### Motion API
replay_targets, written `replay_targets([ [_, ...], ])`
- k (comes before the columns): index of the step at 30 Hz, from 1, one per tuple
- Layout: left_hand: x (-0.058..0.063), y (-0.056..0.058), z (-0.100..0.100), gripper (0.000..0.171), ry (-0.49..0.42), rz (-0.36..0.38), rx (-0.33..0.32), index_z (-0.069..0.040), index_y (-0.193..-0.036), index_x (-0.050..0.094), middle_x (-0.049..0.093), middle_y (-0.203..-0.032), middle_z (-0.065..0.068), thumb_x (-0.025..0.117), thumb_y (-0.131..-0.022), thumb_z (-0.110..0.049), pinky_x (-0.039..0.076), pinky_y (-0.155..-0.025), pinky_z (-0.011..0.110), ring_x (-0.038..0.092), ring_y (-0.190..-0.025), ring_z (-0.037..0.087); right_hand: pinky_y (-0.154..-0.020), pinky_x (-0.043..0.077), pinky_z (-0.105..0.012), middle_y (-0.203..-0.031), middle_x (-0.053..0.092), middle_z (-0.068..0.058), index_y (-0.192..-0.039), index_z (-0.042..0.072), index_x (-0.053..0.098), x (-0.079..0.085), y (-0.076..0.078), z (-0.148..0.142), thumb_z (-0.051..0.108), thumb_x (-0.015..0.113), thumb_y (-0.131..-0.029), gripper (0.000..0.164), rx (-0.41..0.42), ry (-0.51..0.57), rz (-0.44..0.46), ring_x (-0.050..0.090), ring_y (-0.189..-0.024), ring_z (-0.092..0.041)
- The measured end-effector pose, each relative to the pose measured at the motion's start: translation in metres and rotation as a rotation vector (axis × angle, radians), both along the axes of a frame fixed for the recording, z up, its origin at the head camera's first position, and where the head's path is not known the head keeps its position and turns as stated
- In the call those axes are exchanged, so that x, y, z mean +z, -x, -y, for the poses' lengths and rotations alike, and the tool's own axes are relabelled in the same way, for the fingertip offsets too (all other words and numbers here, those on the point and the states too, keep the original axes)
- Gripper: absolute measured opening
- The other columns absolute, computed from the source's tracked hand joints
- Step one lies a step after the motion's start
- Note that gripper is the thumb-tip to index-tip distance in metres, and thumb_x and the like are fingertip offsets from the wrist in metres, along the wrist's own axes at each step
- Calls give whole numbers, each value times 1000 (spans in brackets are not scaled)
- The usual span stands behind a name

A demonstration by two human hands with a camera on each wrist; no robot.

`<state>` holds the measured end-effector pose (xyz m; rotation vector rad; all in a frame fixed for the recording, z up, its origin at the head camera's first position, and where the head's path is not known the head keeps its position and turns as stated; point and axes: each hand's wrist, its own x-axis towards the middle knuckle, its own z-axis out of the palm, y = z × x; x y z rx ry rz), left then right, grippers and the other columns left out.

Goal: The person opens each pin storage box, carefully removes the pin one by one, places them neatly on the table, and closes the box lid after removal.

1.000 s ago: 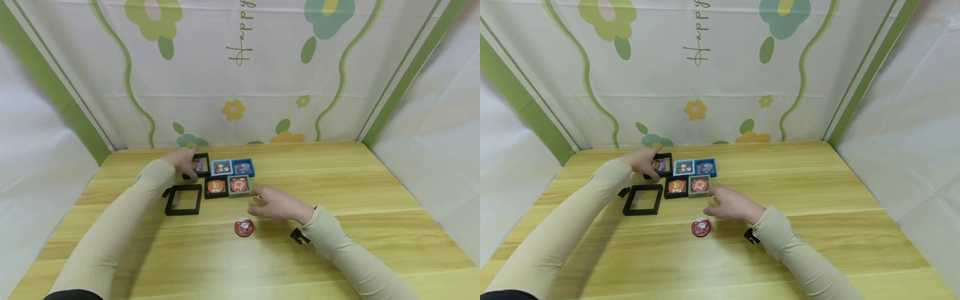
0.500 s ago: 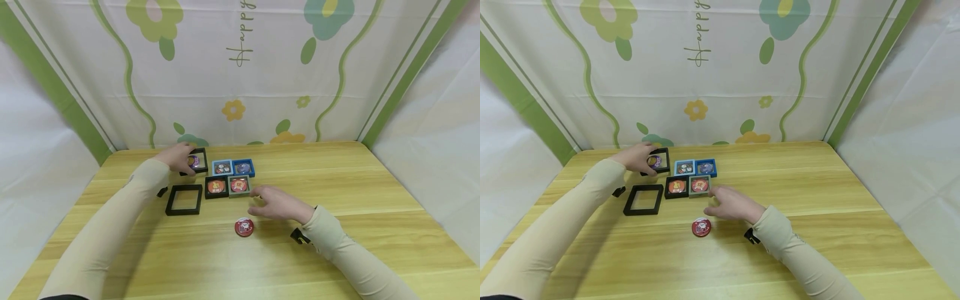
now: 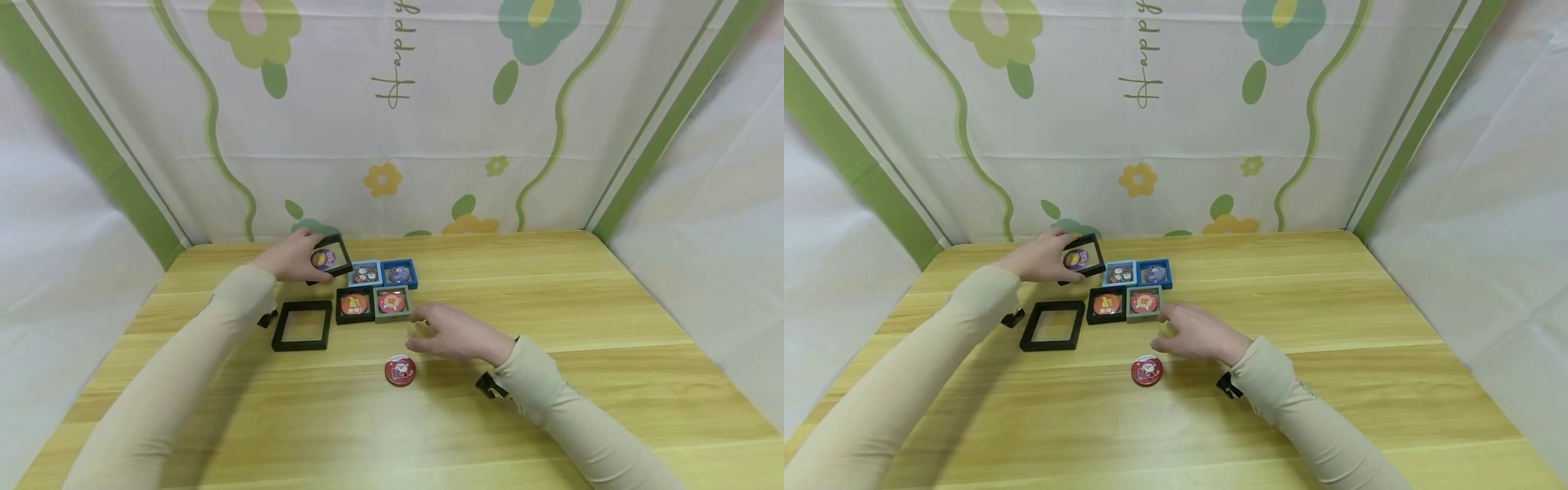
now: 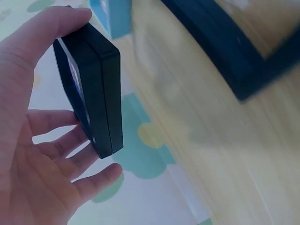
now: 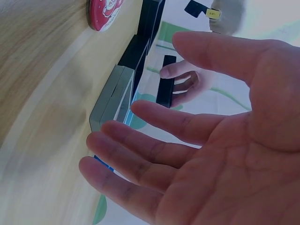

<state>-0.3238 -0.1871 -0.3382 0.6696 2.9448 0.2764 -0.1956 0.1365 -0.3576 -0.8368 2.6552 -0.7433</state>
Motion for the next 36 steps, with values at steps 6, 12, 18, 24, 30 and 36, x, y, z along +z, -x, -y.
replay_targets([
  [6, 4, -12, -11, 101, -49, -23, 14, 2, -150, 34, 33, -147, 28, 79, -78, -52, 42, -95, 57, 46, -121, 42, -95, 47, -46, -123, 62, -18, -125, -6, 60, 1, 0, 1, 25, 69, -93, 45, -21, 25, 6, 59, -111, -34],
  [12, 7, -28, -25, 103, -64, -51, 3, -1, -151, 35, 35, -146, 23, 77, -76, -57, 39, -101, 56, 42, -127, 39, -91, 50, -45, -121, 64, -19, -122, -4, 63, 3, 0, 1, 24, 68, -94, 40, -47, 47, 16, 62, -107, -33],
  [18, 9, -46, -40, 105, -87, -46, 3, -5, -153, 34, 34, -148, 20, 74, -76, -63, 41, -99, 56, 44, -126, 39, -89, 50, -43, -120, 64, -18, -123, -5, 62, 5, 0, 2, 23, 68, -94, 40, -55, 67, 29, 62, -105, -31],
  [24, 12, -65, -51, 105, -136, -52, -12, -5, -151, 38, 37, -147, 19, 72, -74, -67, 43, -97, 52, 45, -124, 35, -88, 51, -42, -120, 64, -18, -123, -5, 62, 4, 1, 2, 23, 67, -95, 40, -53, 90, 37, 62, -103, -29],
  [30, 15, -76, -60, 101, -205, -87, -43, -5, -148, 42, 43, -140, 15, 71, -76, -68, 49, -85, 42, 50, -108, 26, -85, 52, -39, -118, 64, -17, -121, -5, 63, 5, 1, 1, 23, 67, -95, 39, -59, 112, 33, 62, -100, -25],
  [36, 16, -86, -68, 100, -243, -103, -64, -7, -148, 44, 46, -134, 11, 68, -75, -72, 49, -79, 37, 51, -100, 22, -82, 52, -38, -115, 65, -15, -120, -4, 63, 8, 1, -1, 21, 66, -95, 35, -92, 149, 23, 62, -98, -23],
])
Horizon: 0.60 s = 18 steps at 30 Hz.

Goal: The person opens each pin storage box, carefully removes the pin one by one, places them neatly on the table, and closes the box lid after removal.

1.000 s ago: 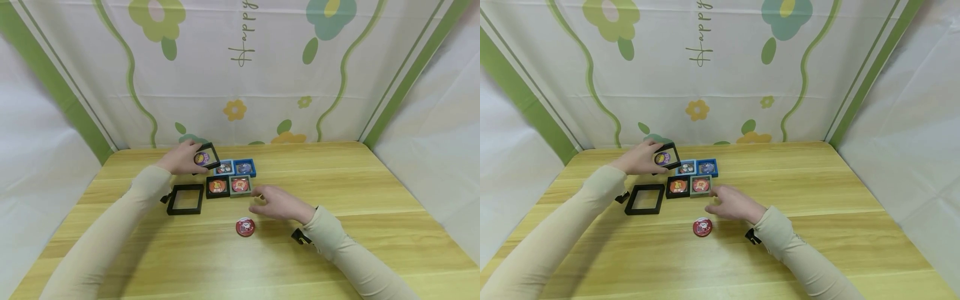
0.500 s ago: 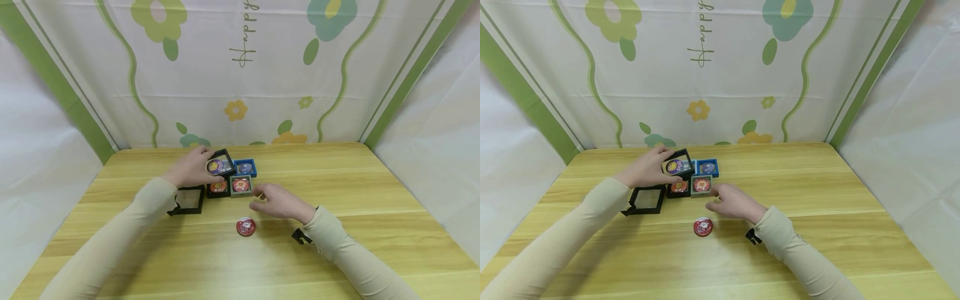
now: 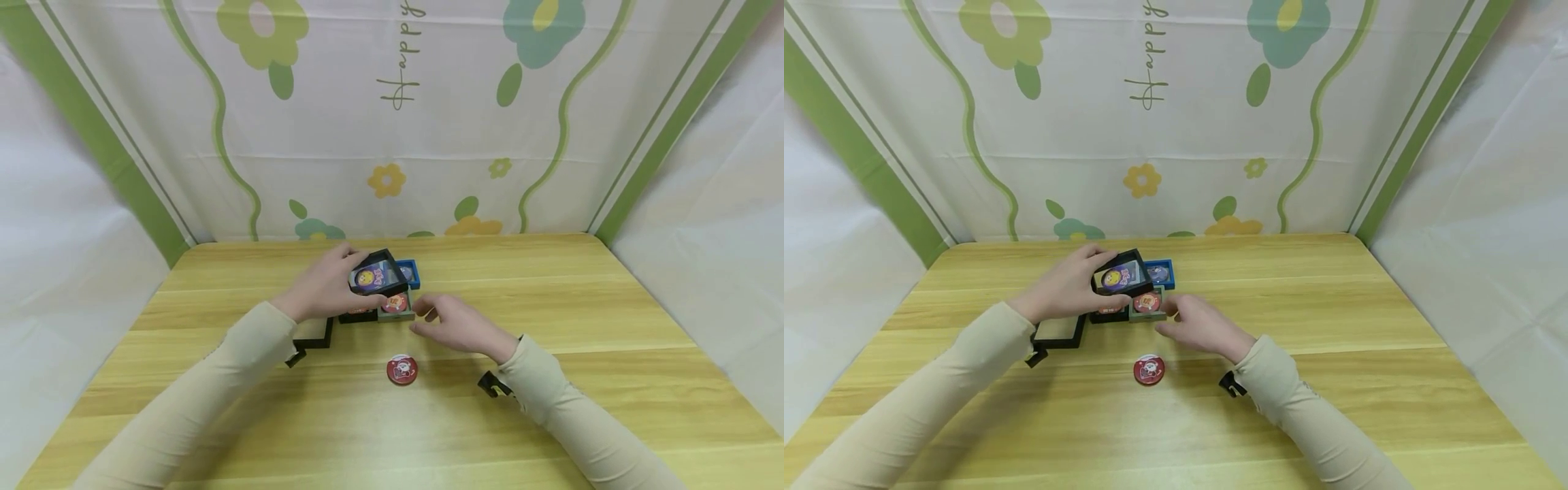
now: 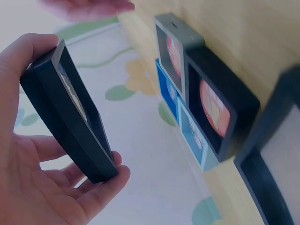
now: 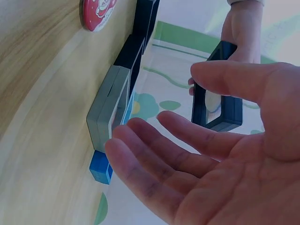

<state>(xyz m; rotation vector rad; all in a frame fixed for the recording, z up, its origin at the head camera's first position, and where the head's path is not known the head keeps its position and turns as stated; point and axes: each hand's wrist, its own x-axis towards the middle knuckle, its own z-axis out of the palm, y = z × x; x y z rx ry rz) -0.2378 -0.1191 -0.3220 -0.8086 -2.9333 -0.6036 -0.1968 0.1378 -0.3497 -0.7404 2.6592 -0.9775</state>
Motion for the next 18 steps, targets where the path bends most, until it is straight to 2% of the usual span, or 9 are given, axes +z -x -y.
replay_targets([
  [6, -2, -10, -6, 101, -36, 13, -8, -9, -148, 45, 47, -136, 9, 67, -75, -75, 49, -81, 38, 52, -104, 22, -78, 53, -35, -109, 66, -7, -117, 0, 65, 3, 1, -2, 22, 66, -96, 31, -9, 31, -31, 63, -96, -22],
  [13, -2, -16, -11, 97, -68, 17, -1, -10, -146, 48, 48, -133, 7, 67, -75, -73, 50, -78, 37, 53, -99, 20, -77, 52, -35, -100, 66, -2, -109, 3, 66, 4, 2, -2, 21, 65, -96, 23, -18, 105, -41, 63, -92, -20],
  [15, -1, -18, -13, 97, -77, 23, 2, -11, -146, 48, 48, -133, 6, 67, -75, -74, 50, -77, 36, 53, -99, 20, -76, 53, -37, -100, 66, -2, -114, 3, 64, 4, 2, -2, 20, 64, -97, 24, -30, 157, -18, 63, -92, -19],
  [18, 0, -22, -14, 98, -92, 43, 10, -10, -147, 47, 47, -134, 6, 65, -76, -75, 50, -76, 35, 53, -99, 20, -77, 55, -43, -102, 67, -7, -129, 1, 56, 6, 1, -1, 17, 63, -97, 36, -57, 293, 72, 64, -90, -20],
])
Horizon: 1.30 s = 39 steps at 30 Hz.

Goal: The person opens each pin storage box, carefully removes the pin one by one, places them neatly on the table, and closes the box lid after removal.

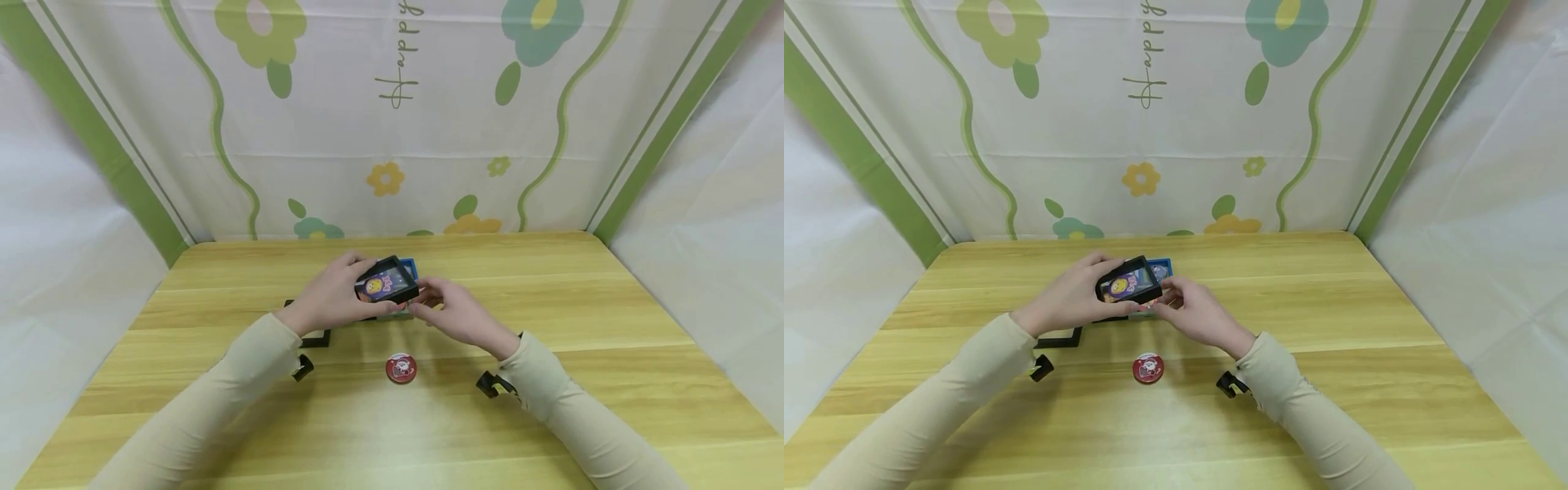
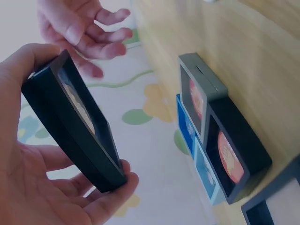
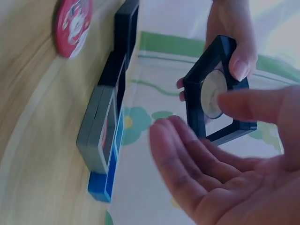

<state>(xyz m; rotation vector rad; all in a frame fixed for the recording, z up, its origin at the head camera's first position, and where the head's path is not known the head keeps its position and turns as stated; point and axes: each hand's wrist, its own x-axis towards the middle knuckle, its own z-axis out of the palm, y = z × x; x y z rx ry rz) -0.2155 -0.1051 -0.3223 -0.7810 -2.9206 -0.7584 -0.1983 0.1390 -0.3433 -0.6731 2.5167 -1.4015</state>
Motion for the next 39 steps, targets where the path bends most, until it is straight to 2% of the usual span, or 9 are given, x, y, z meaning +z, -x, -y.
replay_targets([
  [4, 2, -6, -1, 97, -27, 31, 8, -10, -147, 46, 47, -134, 6, 62, -77, -76, 49, -78, 36, 53, -100, 20, -79, 54, -52, -107, 67, -14, -144, 2, 42, 4, -2, 0, 16, 64, -97, 53, -7, 183, 137, 66, -90, -26],
  [9, 4, -13, -3, 97, -64, 72, 20, -9, -147, 46, 48, -133, 8, 62, -78, -76, 49, -78, 36, 53, -99, 21, -80, 53, -52, -111, 67, -14, -145, 1, 41, 9, -5, 0, 13, 64, -96, 55, 14, 282, 201, 67, -92, -28],
  [14, 5, -19, -3, 102, -63, 102, 25, -6, -149, 43, 45, -137, 10, 60, -78, -77, 50, -79, 35, 53, -101, 20, -80, 54, -49, -115, 65, -16, -146, 1, 42, 12, -7, 0, 11, 66, -95, 57, 25, 346, 254, 66, -92, -30],
  [20, 5, -26, -5, 106, -76, 100, 20, -2, -149, 40, 44, -139, 10, 62, -76, -77, 50, -80, 35, 52, -104, 21, -79, 55, -44, -114, 65, -18, -146, 4, 45, 14, -12, 2, 14, 72, -91, 62, 16, 381, 268, 65, -87, -33],
  [26, 6, -32, -4, 111, -47, 87, 34, -5, -150, 39, 43, -139, 9, 65, -71, -79, 50, -78, 34, 53, -105, 21, -79, 55, -45, -115, 64, -18, -145, 5, 45, 11, -17, 5, 12, 73, -91, 62, 24, 438, 271, 60, -94, -44],
  [33, 13, -39, -5, 109, -28, 76, 41, -4, -151, 36, 42, -143, 12, 66, -74, -75, 51, -82, 38, 51, -112, 23, -75, 55, -38, -113, 64, -21, -144, 6, 46, 12, -21, 7, 8, 71, -89, 61, 33, 549, 288, 63, -84, -29],
  [39, 17, -44, -6, 110, -22, 97, 55, -2, -151, 36, 39, -147, 16, 59, -76, -79, 50, -85, 40, 46, -120, 27, -71, 55, -36, -116, 63, -21, -143, 5, 47, 13, -23, 8, 8, 70, -90, 59, 29, 598, 285, 63, -84, -27],
])
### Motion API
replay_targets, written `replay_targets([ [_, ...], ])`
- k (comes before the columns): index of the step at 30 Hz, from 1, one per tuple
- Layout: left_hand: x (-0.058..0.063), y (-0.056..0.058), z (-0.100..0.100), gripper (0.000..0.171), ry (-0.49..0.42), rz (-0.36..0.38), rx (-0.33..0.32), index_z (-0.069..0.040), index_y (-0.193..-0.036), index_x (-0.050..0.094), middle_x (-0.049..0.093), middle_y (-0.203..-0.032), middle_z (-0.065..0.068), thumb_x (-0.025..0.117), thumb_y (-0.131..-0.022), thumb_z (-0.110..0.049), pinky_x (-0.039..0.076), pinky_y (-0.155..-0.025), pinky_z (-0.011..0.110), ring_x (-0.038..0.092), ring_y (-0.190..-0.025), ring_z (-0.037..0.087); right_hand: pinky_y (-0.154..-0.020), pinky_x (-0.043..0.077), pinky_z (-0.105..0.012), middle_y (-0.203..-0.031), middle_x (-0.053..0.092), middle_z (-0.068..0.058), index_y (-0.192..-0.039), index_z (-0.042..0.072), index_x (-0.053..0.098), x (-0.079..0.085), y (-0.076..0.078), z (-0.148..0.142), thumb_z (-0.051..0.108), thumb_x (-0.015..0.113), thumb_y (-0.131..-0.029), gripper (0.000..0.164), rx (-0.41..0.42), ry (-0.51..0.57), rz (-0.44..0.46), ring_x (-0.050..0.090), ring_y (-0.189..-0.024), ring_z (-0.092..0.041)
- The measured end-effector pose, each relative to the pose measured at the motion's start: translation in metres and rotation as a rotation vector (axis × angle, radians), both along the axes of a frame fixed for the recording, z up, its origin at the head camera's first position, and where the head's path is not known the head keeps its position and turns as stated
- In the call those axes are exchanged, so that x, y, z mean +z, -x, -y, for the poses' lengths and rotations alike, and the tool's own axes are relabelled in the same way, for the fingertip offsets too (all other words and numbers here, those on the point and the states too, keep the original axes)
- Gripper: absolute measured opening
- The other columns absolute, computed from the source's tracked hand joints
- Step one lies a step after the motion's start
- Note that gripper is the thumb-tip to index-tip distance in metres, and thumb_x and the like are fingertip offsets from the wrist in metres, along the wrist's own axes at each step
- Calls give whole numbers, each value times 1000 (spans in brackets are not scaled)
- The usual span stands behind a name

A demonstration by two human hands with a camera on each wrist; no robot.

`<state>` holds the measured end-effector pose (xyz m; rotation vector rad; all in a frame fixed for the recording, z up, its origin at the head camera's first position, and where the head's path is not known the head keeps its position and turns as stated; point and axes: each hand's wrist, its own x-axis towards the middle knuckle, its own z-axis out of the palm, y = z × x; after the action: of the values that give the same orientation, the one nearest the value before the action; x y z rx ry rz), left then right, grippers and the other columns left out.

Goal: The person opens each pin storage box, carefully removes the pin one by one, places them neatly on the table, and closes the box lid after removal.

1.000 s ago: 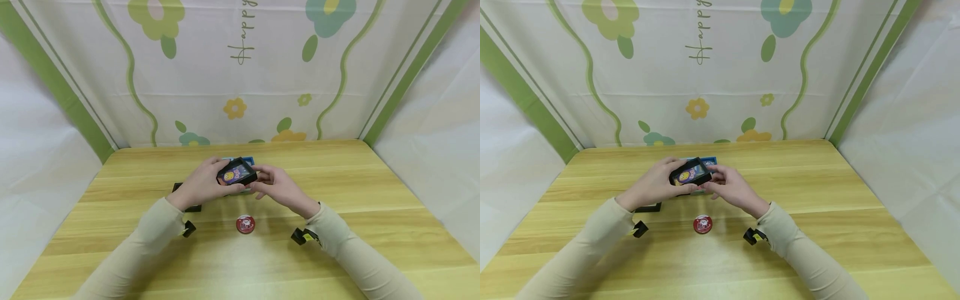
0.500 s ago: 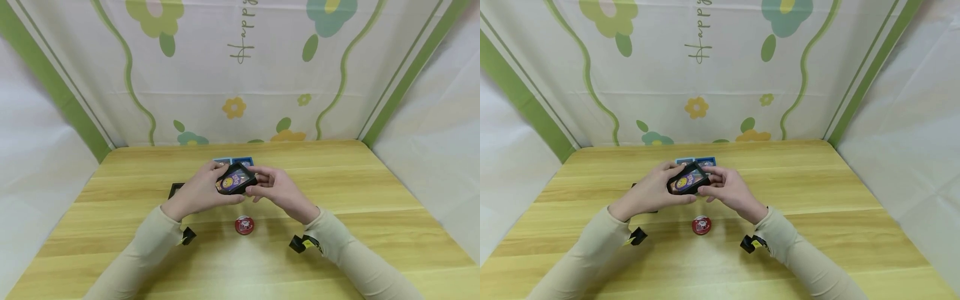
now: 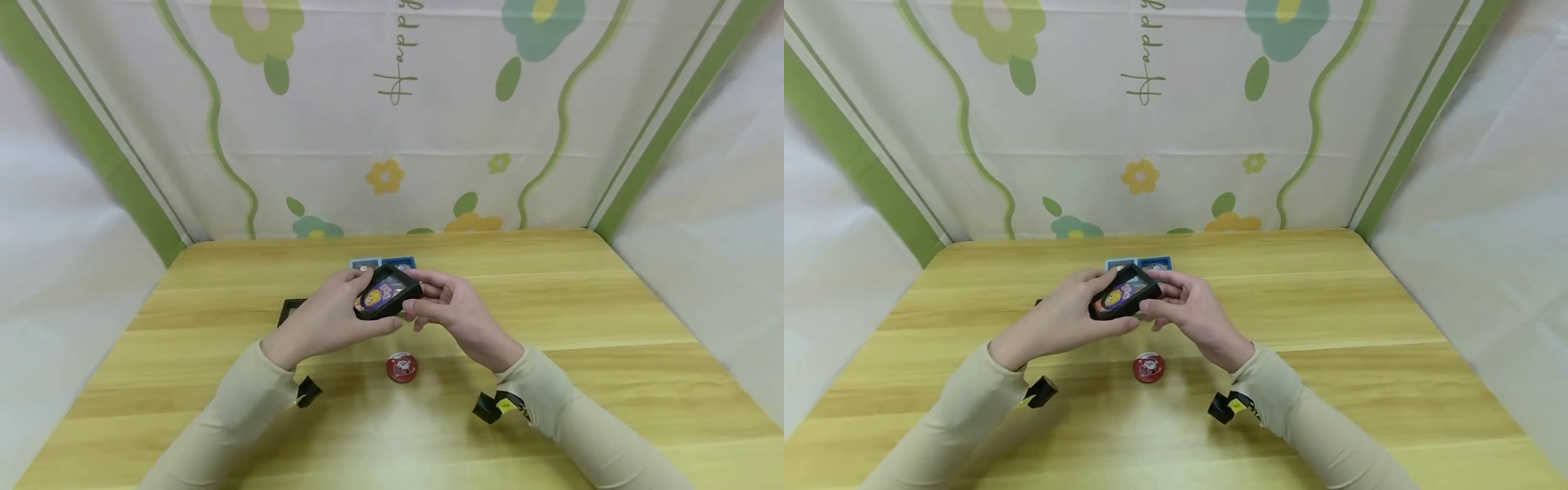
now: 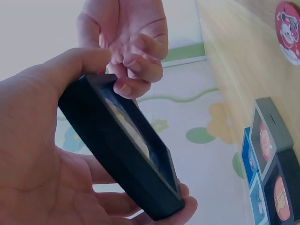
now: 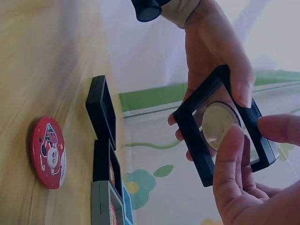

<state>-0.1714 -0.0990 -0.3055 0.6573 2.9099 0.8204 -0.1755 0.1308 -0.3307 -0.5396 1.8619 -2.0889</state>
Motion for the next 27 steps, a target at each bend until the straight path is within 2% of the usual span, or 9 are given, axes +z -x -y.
replay_targets([
  [10, 2, -5, -4, 103, 10, -17, 7, -3, -152, 31, 38, -146, 17, 56, -83, -75, 50, -81, 36, 48, -113, 25, -67, 55, -30, -115, 62, -21, -143, -1, 46, 2, -1, 1, 2, 68, -90, 57, -4, 110, 53, 65, -80, -20],
  [19, 3, -6, -6, 97, 20, -48, 28, -6, -151, 37, 43, -140, 14, 51, -85, -75, 49, -73, 35, 47, -109, 26, -68, 56, -31, -118, 63, -22, -144, -1, 45, 3, -2, 4, 3, 66, -91, 57, -13, 159, 89, 66, -82, -22],
  [23, 2, -6, -6, 93, 30, -34, 25, -6, -152, 35, 41, -145, 14, 42, -90, -75, 48, -85, 42, 43, -122, 29, -69, 57, -32, -110, 66, -22, -144, -1, 44, 2, -2, 4, 3, 65, -92, 57, -4, 178, 120, 68, -80, -23],
  [27, 1, -7, -5, 89, 44, -15, 1, -6, -153, 30, 34, -151, 15, 34, -94, -73, 40, -100, 47, 35, -133, 30, -69, 57, -33, -108, 67, -22, -146, -1, 42, 2, -3, 5, 3, 65, -92, 58, 1, 201, 142, 68, -78, -23],
])
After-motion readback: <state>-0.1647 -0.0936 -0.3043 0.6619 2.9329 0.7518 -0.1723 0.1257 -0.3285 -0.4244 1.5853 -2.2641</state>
